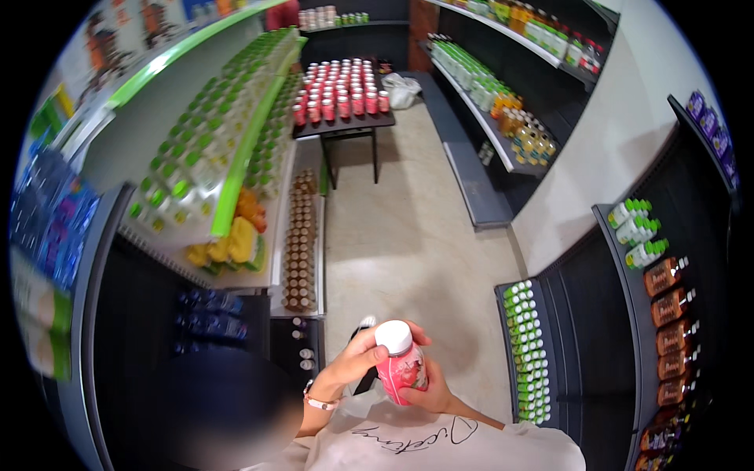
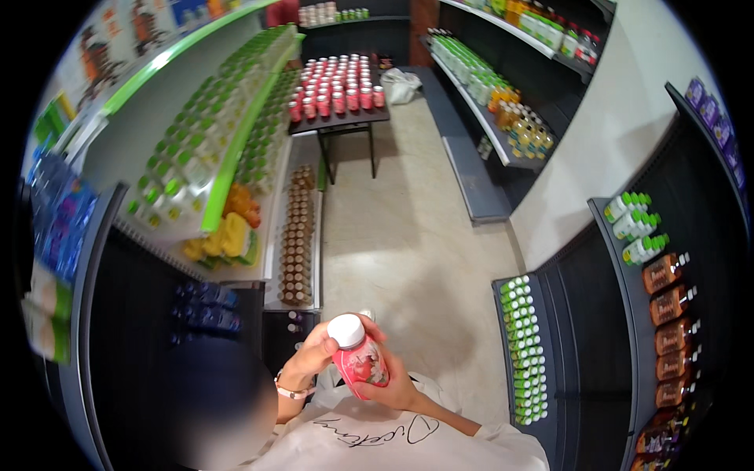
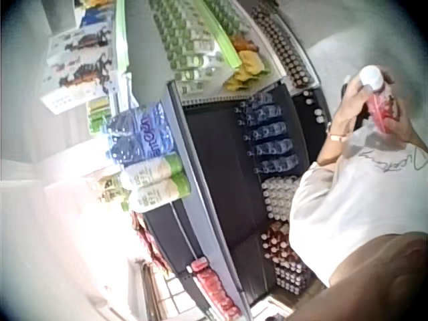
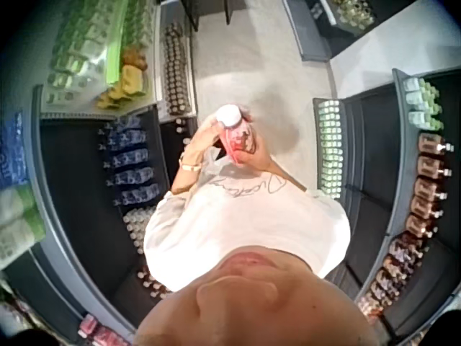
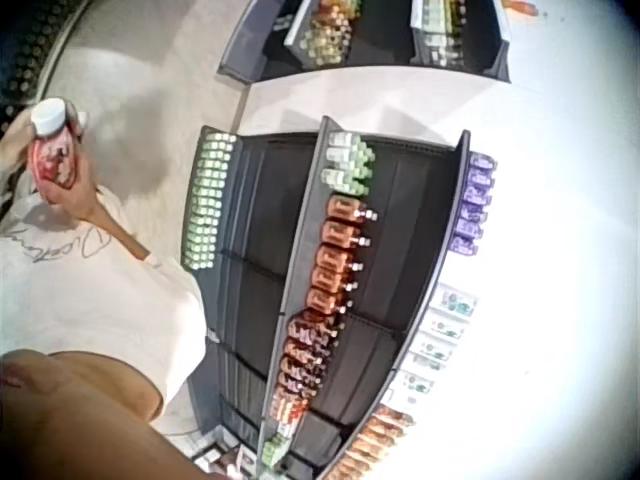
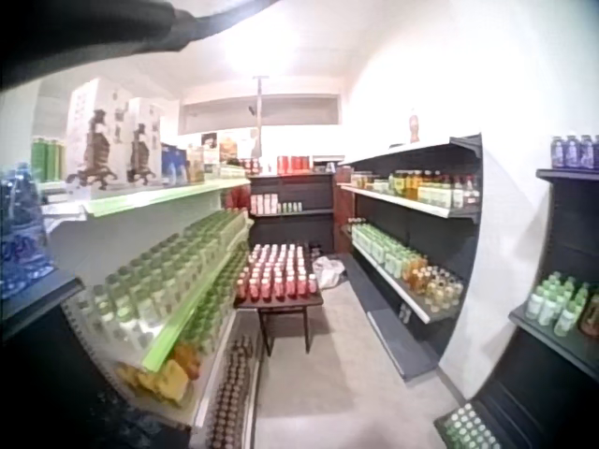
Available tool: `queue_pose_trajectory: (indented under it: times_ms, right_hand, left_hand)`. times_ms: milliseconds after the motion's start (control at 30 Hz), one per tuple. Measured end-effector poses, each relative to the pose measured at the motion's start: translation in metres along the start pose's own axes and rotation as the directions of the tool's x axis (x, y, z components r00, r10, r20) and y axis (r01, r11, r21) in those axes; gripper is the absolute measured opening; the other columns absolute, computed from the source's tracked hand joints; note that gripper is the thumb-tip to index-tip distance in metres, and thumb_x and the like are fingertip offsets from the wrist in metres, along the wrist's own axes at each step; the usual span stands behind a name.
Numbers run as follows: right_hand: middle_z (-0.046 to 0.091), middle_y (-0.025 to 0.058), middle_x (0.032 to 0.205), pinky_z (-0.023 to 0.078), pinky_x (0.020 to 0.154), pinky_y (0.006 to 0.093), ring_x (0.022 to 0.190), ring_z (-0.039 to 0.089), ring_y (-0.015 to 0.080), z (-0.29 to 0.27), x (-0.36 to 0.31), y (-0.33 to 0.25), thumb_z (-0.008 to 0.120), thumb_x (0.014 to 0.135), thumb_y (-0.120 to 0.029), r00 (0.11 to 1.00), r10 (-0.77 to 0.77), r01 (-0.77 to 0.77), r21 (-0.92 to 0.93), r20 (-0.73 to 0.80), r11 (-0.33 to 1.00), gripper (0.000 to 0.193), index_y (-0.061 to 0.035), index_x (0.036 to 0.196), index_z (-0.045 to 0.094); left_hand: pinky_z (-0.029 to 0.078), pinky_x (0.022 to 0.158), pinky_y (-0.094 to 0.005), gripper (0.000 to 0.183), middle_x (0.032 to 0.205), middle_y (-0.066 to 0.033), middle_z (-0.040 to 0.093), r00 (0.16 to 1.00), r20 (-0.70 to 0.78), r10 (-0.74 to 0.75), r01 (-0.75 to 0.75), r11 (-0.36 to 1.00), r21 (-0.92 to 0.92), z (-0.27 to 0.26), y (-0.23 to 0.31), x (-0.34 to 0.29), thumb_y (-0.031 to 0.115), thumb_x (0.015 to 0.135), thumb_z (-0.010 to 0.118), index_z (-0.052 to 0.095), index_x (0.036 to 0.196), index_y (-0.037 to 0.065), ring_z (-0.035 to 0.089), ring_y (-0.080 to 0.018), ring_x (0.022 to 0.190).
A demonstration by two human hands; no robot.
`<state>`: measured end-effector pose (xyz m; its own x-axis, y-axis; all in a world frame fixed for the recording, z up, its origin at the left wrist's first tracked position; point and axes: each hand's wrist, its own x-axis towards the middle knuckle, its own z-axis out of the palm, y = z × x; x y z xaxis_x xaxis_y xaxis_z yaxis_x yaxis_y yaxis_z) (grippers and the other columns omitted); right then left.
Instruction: The person removes bottles from store shelves and arranges them on a table by hand.
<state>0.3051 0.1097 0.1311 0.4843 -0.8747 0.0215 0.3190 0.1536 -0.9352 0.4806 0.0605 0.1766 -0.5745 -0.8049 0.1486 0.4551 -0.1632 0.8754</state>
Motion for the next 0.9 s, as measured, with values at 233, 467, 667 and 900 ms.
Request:
queue_pose_trajectory:
  times_ms: [233,467,667,900]
  right_hand:
    - [0.054,0.006,0.113,0.043,0.089,0.0288,0.101,0.053,0.0121,-0.106,0.118,-0.051,0.078,0.07,-0.014,0.995,0.092,-0.091,-0.033,0.029,0.995,0.072,0.0003,0.129,0.038]
    - [0.051,0.0075,0.118,0.038,0.096,0.0319,0.111,0.048,0.0154,-0.208,0.244,-0.095,0.081,0.064,-0.013,0.995,0.056,-0.072,-0.205,-0.085,0.976,0.079,-0.0016,0.13,0.038]
    - [0.055,0.006,0.108,0.045,0.085,0.0286,0.1,0.053,0.0127,-0.269,0.322,-0.114,0.077,0.069,-0.01,0.939,0.312,-0.316,-0.006,-0.143,0.949,0.068,-0.0017,0.126,0.042]
    - [0.056,0.0042,0.103,0.046,0.08,0.0256,0.093,0.054,0.0107,-0.34,0.391,-0.093,0.076,0.069,-0.008,0.941,0.251,-0.238,0.084,-0.227,0.968,0.066,-0.0006,0.125,0.042]
  left_hand:
    - [0.043,0.092,-0.0329,0.065,0.111,-0.0134,0.057,0.996,0.063,-0.062,0.066,0.996,-0.061,-0.071,-0.017,0.153,0.055,0.082,0.059,0.051,0.114,-0.002,0.054,-0.0206,0.105]
    - [0.041,0.092,-0.0314,0.049,0.108,-0.0109,0.058,0.999,0.037,0.014,-0.015,1.0,0.023,-0.131,-0.011,0.306,0.039,0.085,0.059,0.051,0.112,-0.001,0.054,-0.0189,0.103]
    - [0.044,0.088,-0.029,0.046,0.106,-0.0099,0.058,0.994,-0.074,-0.081,0.077,0.996,-0.045,-0.166,-0.009,0.405,0.039,0.091,0.053,0.05,0.113,-0.001,0.055,-0.0157,0.099]
    - [0.044,0.088,-0.029,0.028,0.102,-0.0094,0.058,0.961,-0.168,-0.218,0.222,0.975,0.005,-0.22,-0.042,0.493,0.022,0.093,0.052,0.05,0.11,0.0,0.055,-0.0152,0.097]
